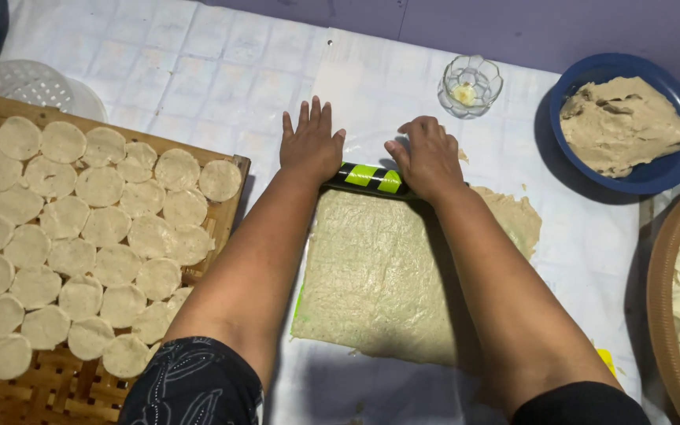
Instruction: Rolling out dough on a sheet and cutting it into small circular discs using a mold.
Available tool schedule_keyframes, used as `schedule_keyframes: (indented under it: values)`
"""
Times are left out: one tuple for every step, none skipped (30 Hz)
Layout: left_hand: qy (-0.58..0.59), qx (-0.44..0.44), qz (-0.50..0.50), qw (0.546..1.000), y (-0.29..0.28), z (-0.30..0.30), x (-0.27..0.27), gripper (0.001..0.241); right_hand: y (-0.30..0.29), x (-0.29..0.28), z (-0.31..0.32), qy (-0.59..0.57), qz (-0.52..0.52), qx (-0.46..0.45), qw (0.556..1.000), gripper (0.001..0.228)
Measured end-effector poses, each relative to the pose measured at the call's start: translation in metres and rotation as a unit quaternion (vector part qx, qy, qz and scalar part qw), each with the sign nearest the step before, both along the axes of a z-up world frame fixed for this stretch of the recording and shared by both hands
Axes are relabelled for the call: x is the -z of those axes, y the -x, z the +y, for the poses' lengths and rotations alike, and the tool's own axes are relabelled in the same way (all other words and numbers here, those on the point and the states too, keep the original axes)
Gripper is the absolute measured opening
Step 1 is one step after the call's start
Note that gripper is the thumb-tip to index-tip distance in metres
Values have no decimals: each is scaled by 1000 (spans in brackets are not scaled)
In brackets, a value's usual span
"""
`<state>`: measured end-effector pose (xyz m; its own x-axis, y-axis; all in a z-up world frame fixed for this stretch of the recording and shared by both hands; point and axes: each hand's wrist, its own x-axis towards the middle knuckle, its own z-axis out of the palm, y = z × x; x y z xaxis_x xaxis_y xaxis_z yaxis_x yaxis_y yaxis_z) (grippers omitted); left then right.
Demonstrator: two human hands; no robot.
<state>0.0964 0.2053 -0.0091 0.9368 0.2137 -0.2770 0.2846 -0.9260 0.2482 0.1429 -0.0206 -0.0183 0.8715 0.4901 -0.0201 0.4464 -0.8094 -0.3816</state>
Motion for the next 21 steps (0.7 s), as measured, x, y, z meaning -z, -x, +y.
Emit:
schedule_keyframes:
  values:
    - [-1,3,-3,1000,-5,4,3,65,7,-16,-3,-1,-3,3,1000,51]
    - [20,-18,-10,1000,-11,7,7,67,14,-31,-6,37,62,-41,997,57]
    - [42,-38,-17,998,-15,10,11,69,21,-46,-10,74,125,-85,986,66]
    - [42,-39,-15,998,-12,11,5,69,17,-38,-12,75,127,-86,985,66]
    - [110,-79,-65,989,-8,11,-1,65,13,-29,-15,118,95,-112,982,62]
    - [175,-117,-116,971,-7,11,-9,61,8,-22,-19,159,61,-136,976,60]
    - [175,-115,-116,971,-5,11,-12,61,17,-47,-20,158,60,-134,976,60]
    - [187,-94,-189,959,-3,13,-15,61,26,-72,-20,131,62,-105,984,54]
    - [198,-73,-262,942,0,14,-19,60,34,-98,-20,104,63,-76,990,50]
    - [199,-70,-263,942,18,4,-38,60,41,-105,-30,104,61,-74,990,50]
    - [172,-42,-286,942,35,-6,-57,55,47,-112,-41,108,46,-58,991,52]
    - [146,-15,-306,941,55,-16,-74,51,54,-118,-52,113,32,-42,992,54]
    - [148,-15,-306,941,80,-33,-85,51,68,-105,-68,114,33,-41,992,54]
    - [132,18,-266,955,102,-49,-96,54,80,-92,-85,137,-12,-66,988,55]
    - [116,51,-226,966,124,-66,-107,58,93,-79,-101,160,-56,-91,981,57]
    - [116,53,-229,965,141,-81,-98,58,113,-72,-110,160,-58,-89,981,57]
    - [123,95,-184,971,158,-96,-88,56,133,-64,-119,143,-82,-80,983,56]
    - [129,135,-134,973,178,-111,-77,55,157,-54,-128,126,-101,-72,984,56]
    - [130,136,-132,973,190,-119,-59,55,173,-42,-133,126,-99,-71,985,56]
    - [108,170,-127,971,201,-129,-41,56,190,-29,-141,97,-135,-48,985,54]
    - [87,203,-122,968,212,-139,-23,57,207,-17,-147,68,-172,-26,982,53]
